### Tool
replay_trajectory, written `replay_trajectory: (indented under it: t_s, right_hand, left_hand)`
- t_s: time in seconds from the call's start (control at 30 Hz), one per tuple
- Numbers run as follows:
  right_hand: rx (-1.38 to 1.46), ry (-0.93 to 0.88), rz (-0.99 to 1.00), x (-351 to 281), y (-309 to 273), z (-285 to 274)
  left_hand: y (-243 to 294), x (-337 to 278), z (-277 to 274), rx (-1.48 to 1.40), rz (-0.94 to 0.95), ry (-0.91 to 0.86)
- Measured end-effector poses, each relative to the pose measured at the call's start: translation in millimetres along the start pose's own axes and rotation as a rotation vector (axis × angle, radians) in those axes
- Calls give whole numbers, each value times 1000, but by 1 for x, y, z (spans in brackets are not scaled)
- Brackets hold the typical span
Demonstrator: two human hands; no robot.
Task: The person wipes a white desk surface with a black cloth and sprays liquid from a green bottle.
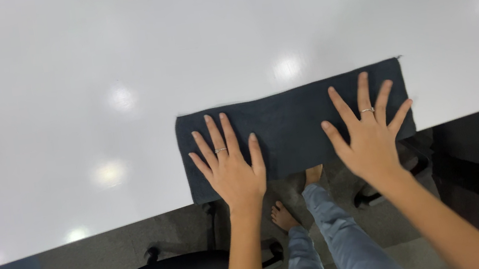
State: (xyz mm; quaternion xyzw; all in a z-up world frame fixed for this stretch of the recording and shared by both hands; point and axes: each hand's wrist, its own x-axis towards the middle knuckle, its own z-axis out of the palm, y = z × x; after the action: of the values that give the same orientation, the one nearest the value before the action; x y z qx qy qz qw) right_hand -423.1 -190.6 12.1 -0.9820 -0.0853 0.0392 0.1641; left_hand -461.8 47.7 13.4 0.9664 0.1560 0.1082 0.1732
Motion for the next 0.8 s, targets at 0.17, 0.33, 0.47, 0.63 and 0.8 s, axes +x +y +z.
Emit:
replay_trajectory:
  t_s: [0.17,0.33,0.47,0.63,0.8]
  right_hand:
    - [21,-29,116,-5,-14,3]
    - [2,24,-4,10,-21,13]
    - [41,-10,-19,28,-29,9]
    - [57,10,7,21,-36,11]
    - [-13,44,0,26,-44,21]
  left_hand:
    - [-13,6,-3,25,-29,-67]
    - [-41,21,-11,2,12,-96]
    - [-52,34,-13,-33,3,-103]
    - [-12,12,1,-86,-14,-5]
    - [21,8,21,98,-42,-36]
